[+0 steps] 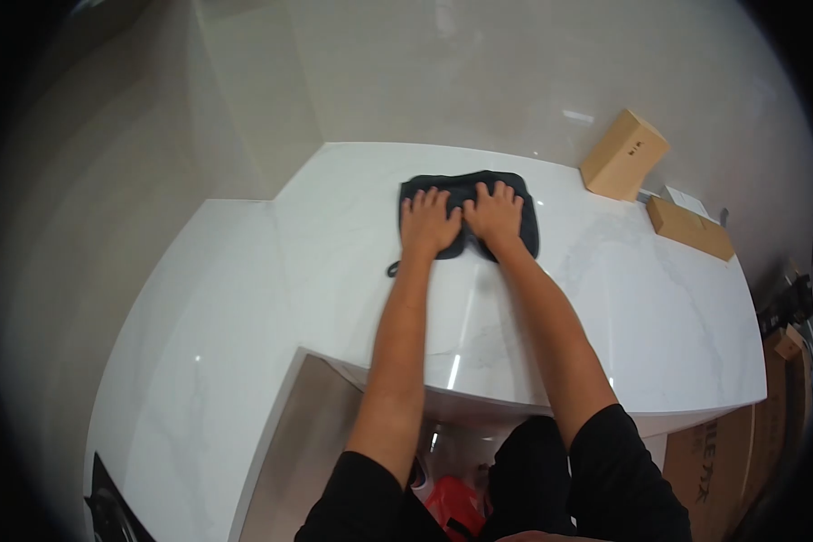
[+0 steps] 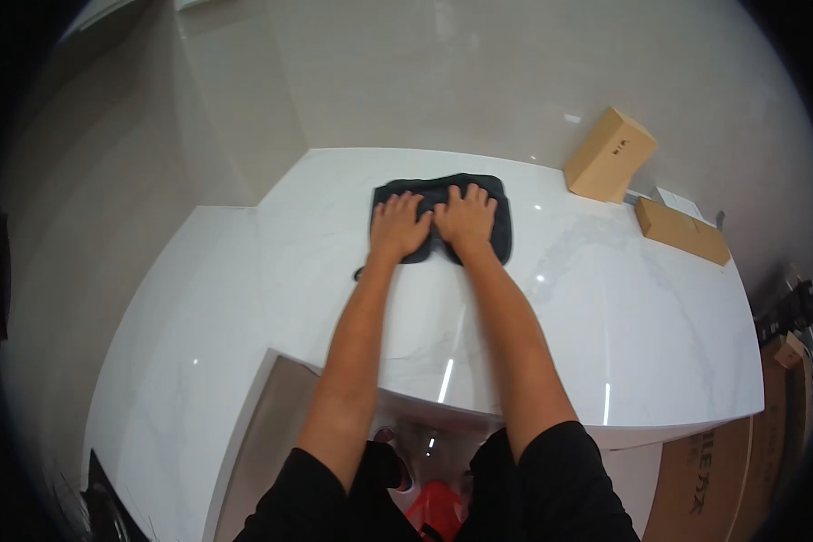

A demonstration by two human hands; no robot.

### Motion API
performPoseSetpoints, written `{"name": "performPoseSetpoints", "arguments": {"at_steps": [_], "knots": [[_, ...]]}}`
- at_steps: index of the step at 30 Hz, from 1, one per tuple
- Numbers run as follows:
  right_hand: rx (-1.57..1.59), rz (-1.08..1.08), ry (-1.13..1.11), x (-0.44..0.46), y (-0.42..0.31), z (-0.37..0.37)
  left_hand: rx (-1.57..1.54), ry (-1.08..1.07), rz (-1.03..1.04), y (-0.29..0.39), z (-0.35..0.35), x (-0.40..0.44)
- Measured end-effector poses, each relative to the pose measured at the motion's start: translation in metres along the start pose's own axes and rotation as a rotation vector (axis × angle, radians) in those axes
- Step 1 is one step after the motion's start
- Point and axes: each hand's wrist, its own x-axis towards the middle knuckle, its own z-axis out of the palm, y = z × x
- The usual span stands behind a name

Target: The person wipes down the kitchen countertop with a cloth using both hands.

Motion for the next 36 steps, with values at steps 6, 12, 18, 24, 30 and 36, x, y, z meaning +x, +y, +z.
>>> {"name": "performPoseSetpoints", "arguments": {"at_steps": [6, 12, 18, 24, 30, 36], "knots": [[0.034, -0.094, -0.040, -0.032, 0.004, -0.008, 0.006, 0.025, -0.013, 0.005, -0.016, -0.054], [0.091, -0.178, -0.083, -0.091, 0.000, -0.046, -0.048, 0.010, -0.004, 0.013, -0.042, -0.123], [0.134, -0.277, -0.137, -0.154, -0.012, -0.090, 0.027, 0.074, 0.061, 0.027, -0.064, -0.214], [0.138, -0.271, -0.222, -0.159, -0.014, -0.095, -0.017, -0.136, 0.038, 0.024, -0.084, -0.228], [0.091, -0.252, -0.192, -0.136, -0.025, -0.070, 0.026, -0.167, 0.127, 0.002, -0.075, -0.191], [0.130, -0.145, -0.244, -0.094, -0.045, -0.048, -0.015, -0.139, 0.083, -0.023, -0.069, -0.142]]}}
